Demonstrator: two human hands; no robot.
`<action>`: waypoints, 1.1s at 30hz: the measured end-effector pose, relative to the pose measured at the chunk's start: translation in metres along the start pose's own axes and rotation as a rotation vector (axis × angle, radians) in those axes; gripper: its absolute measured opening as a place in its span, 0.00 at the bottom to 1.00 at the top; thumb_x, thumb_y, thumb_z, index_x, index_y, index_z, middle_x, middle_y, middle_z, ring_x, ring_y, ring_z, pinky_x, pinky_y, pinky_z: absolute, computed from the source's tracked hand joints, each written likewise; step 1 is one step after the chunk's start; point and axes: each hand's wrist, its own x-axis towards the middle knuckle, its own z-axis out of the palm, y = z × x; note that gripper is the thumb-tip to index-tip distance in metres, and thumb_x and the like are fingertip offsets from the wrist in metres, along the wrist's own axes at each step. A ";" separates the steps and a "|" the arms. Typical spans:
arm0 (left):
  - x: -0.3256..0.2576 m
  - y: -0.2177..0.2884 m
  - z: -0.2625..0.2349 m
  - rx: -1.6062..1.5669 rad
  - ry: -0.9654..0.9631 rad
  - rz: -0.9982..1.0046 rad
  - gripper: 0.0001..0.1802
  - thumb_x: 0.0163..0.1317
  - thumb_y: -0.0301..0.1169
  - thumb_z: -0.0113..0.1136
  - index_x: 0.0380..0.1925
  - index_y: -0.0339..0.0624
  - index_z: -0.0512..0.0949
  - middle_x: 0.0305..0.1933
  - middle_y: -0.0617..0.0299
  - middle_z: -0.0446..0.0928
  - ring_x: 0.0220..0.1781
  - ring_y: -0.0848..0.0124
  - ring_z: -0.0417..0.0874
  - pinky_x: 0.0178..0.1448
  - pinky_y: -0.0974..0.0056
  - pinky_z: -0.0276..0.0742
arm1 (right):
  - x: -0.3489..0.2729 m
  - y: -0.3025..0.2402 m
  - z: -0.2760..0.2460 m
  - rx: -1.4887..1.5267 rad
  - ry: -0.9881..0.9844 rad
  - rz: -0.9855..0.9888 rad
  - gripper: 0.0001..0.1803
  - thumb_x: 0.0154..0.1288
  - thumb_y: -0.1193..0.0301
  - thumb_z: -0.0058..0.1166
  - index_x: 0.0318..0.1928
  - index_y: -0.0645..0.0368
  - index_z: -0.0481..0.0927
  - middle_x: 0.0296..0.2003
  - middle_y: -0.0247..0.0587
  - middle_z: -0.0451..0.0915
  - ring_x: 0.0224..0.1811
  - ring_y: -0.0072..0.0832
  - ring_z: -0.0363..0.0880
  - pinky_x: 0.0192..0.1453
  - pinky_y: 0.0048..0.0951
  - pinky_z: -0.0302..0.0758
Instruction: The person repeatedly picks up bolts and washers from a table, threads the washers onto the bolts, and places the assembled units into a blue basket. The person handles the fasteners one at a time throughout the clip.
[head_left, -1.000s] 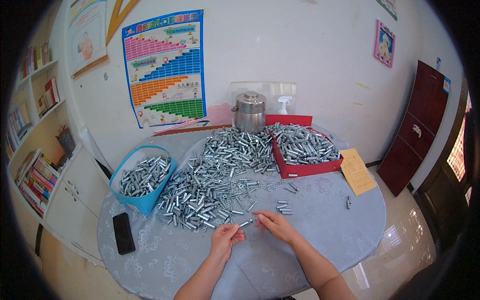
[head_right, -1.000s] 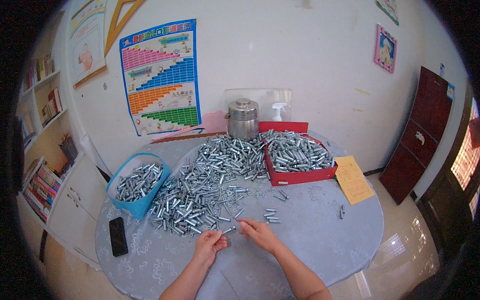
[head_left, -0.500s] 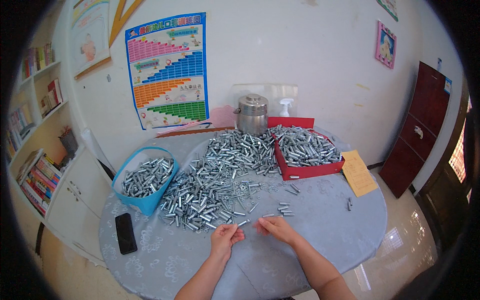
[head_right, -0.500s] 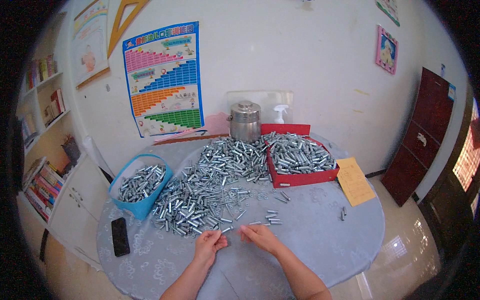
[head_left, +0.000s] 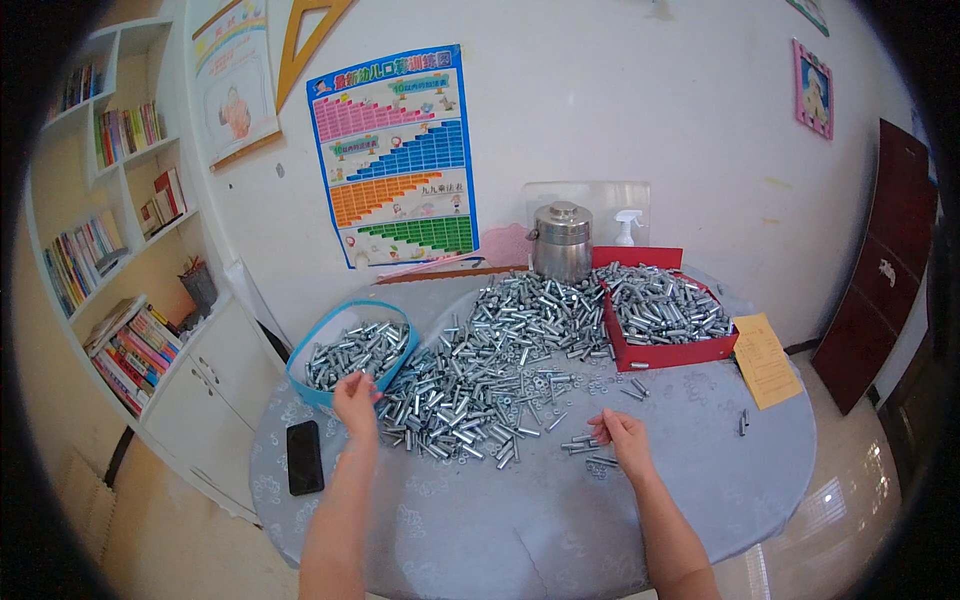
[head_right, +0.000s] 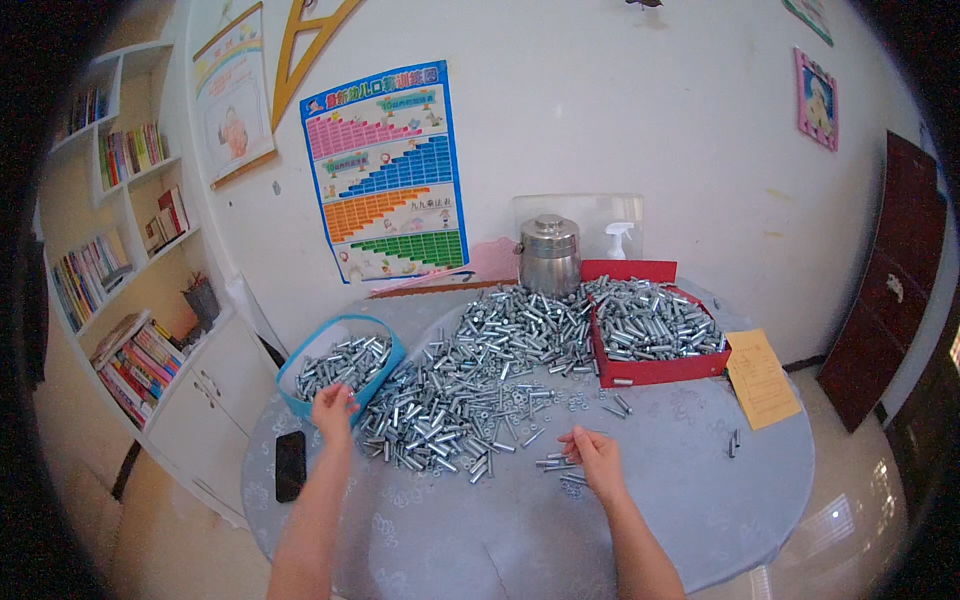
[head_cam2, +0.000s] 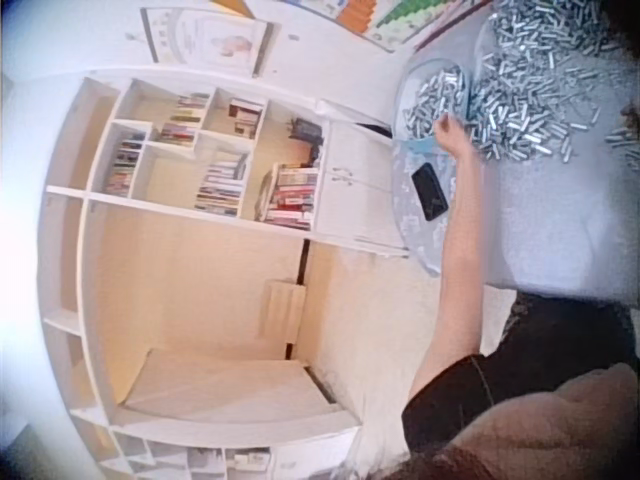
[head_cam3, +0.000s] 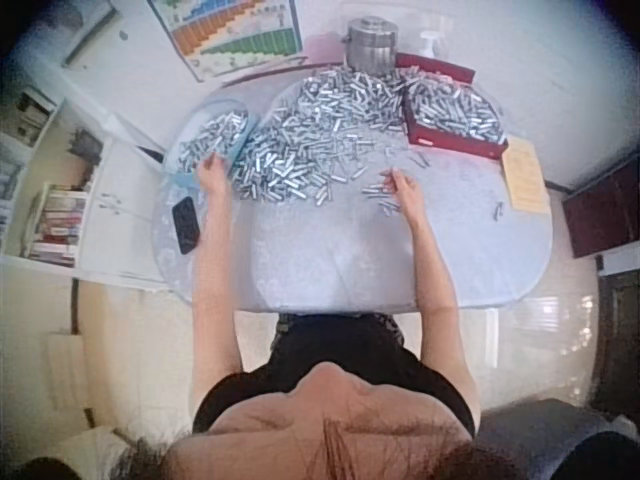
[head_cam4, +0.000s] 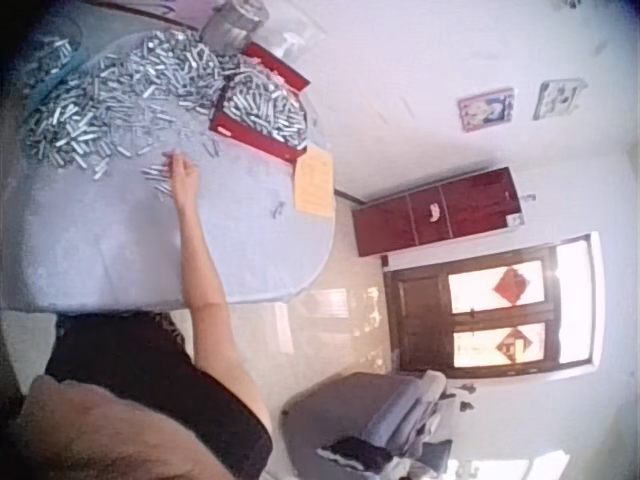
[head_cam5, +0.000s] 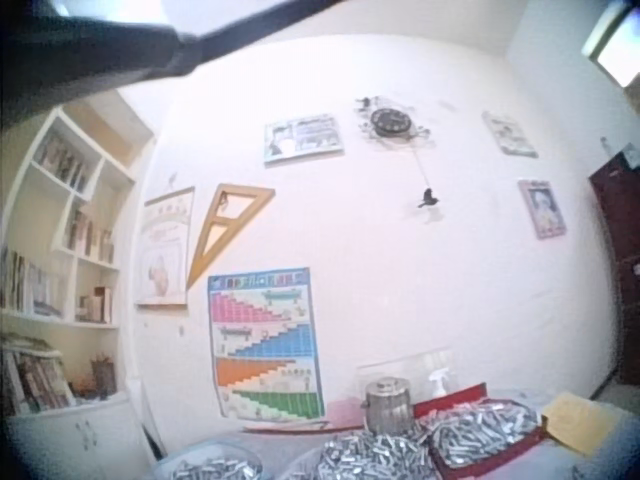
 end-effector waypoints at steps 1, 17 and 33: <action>0.021 -0.006 -0.013 0.059 -0.033 0.064 0.11 0.54 0.23 0.57 0.39 0.35 0.74 0.35 0.55 0.77 0.30 0.72 0.77 0.33 0.69 0.77 | 0.001 0.001 0.002 0.003 -0.008 -0.002 0.20 0.67 0.61 0.41 0.32 0.65 0.80 0.23 0.33 0.76 0.24 0.16 0.70 0.29 0.19 0.67; -0.175 0.022 0.062 0.772 -0.909 0.590 0.10 0.41 0.33 0.66 0.20 0.38 0.77 0.26 0.57 0.75 0.35 0.59 0.73 0.41 0.59 0.67 | 0.013 0.013 -0.032 -0.059 0.203 -0.034 0.18 0.65 0.61 0.44 0.34 0.63 0.80 0.23 0.31 0.76 0.25 0.15 0.69 0.28 0.18 0.66; -0.188 -0.004 0.062 0.691 -0.718 0.346 0.13 0.43 0.27 0.65 0.31 0.37 0.78 0.23 0.58 0.74 0.29 0.65 0.74 0.34 0.63 0.70 | -0.002 -0.001 -0.023 -0.901 -0.205 -0.157 0.09 0.49 0.67 0.57 0.32 0.53 0.82 0.32 0.40 0.79 0.37 0.36 0.77 0.39 0.33 0.72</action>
